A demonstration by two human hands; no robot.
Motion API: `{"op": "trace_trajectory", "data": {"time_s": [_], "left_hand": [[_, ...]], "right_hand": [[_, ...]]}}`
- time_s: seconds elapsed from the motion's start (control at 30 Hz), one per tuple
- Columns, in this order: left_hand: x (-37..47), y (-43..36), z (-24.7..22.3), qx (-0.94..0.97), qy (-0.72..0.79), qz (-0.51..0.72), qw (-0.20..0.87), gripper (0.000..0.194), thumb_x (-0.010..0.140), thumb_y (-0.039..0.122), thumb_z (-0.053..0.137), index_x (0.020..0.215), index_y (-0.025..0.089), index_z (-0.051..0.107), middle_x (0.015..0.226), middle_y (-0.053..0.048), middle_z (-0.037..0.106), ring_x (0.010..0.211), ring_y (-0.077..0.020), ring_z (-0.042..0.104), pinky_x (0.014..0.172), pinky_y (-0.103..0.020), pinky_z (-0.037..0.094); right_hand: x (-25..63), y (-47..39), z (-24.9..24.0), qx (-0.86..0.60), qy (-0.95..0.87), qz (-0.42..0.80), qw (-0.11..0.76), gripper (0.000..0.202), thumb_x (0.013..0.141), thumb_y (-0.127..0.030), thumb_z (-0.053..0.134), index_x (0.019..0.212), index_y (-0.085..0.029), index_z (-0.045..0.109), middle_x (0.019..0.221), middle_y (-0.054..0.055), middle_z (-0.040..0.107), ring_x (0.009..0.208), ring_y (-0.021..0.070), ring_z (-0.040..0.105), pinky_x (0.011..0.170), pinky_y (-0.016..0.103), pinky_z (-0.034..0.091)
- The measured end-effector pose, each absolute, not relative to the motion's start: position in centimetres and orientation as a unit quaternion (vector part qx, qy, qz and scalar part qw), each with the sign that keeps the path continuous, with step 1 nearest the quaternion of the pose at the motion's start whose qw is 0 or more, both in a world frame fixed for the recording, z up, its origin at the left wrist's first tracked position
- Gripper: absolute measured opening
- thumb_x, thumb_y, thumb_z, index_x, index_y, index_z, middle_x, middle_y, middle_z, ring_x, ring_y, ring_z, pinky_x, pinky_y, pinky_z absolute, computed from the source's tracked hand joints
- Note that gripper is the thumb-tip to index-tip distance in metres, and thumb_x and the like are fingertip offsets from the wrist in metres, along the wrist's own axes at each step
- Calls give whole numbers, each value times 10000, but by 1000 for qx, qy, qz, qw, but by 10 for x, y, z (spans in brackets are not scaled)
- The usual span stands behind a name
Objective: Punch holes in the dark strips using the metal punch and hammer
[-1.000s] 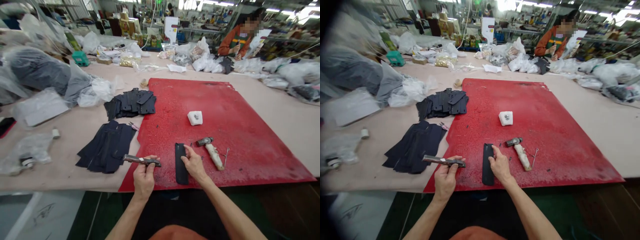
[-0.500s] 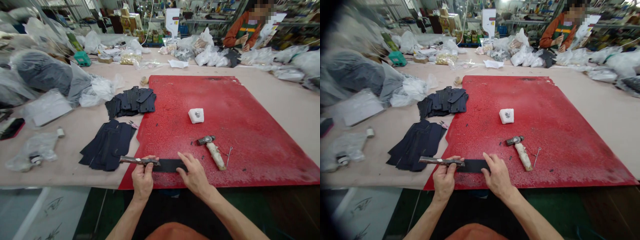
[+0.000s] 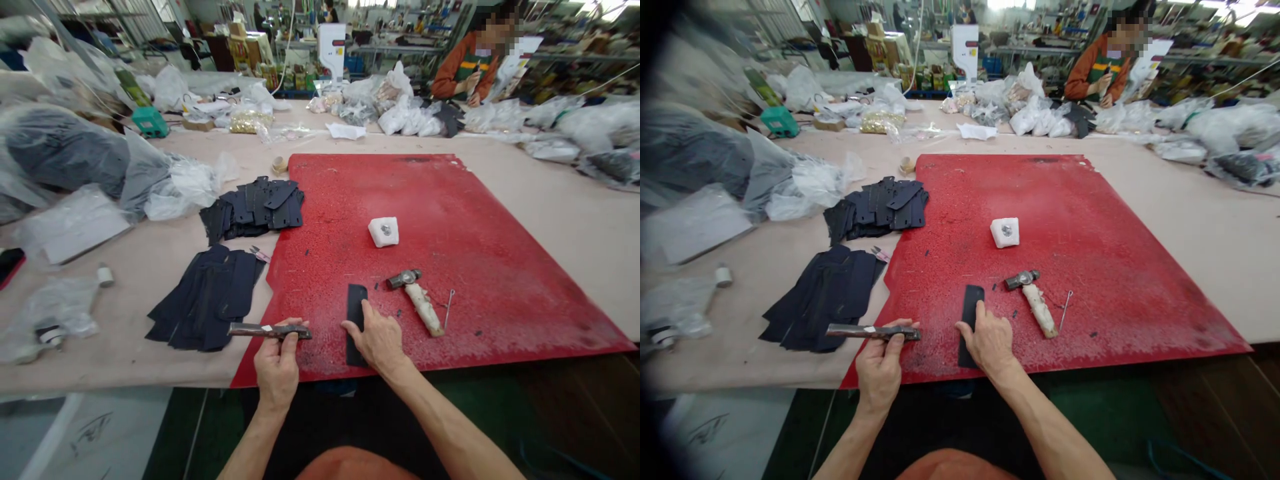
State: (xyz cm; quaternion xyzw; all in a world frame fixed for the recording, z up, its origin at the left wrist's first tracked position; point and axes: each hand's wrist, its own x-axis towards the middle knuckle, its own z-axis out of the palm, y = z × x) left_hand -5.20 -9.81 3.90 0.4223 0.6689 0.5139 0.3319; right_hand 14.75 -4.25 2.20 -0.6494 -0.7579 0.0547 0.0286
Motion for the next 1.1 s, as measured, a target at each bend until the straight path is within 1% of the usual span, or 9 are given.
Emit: {"op": "trace_trajectory", "data": {"time_s": [0.17,0.3,0.37,0.47,0.63,0.73,0.83,0.93,1.1], "left_hand": [[-37,-82,40,448,630,520,363,244,899,307,552,1042,145,664,993,-92,741,922,-225,715,897,-367,563],[-24,-61,39,457,600,523,398,207,875,270,570,999,150,683,981,-83,736,899,-214,717,863,-337,567],[-18,-49,37,462,584,521,417,196,869,254,569,988,150,684,966,-81,735,884,-210,718,838,-326,570],[-11,-29,33,488,563,514,424,170,852,213,573,961,155,690,958,-75,734,882,-201,711,846,-316,558],[-3,-5,21,502,542,508,443,173,840,188,577,970,162,687,923,-67,734,867,-196,707,840,-310,548],[1,3,16,508,539,500,449,184,844,182,565,990,163,675,944,-71,727,890,-200,702,841,-315,545],[4,9,11,534,532,484,443,195,838,172,568,1001,170,676,988,-73,720,924,-200,690,872,-323,534],[5,14,7,558,533,467,432,186,831,166,568,974,177,685,988,-68,719,926,-198,681,895,-333,524],[7,16,3,567,538,458,423,169,839,186,557,937,178,694,952,-58,723,916,-188,681,900,-325,523]], "right_hand": [[157,-52,20,-616,-784,31,70,523,932,-510,482,1234,-94,577,930,160,656,855,273,600,794,403,396],[171,-48,14,-551,-820,43,149,461,890,-464,574,1239,-164,602,1227,166,607,1149,331,507,1028,535,319],[179,-43,9,-499,-846,70,174,463,893,-407,581,1286,-163,574,1362,147,540,1278,324,429,1093,532,295],[185,-37,2,-428,-878,108,184,485,907,-351,560,1335,-127,529,1428,146,486,1363,292,363,1104,479,345],[176,-40,2,-456,-864,101,190,494,906,-321,534,1341,-89,514,1423,174,479,1349,302,383,1131,506,299],[167,-47,4,-522,-825,79,201,474,893,-362,548,1307,-133,557,1422,186,461,1339,336,366,1117,558,267],[163,-52,6,-561,-798,77,205,451,884,-412,564,1276,-191,588,1365,173,504,1282,346,404,1106,605,222],[166,-51,6,-559,-797,95,207,453,885,-415,564,1287,-207,578,1342,145,525,1260,331,417,1118,594,192],[172,-47,7,-557,-789,136,220,445,842,-364,617,1259,-212,588,1321,126,537,1256,311,425,1125,548,217]]}}
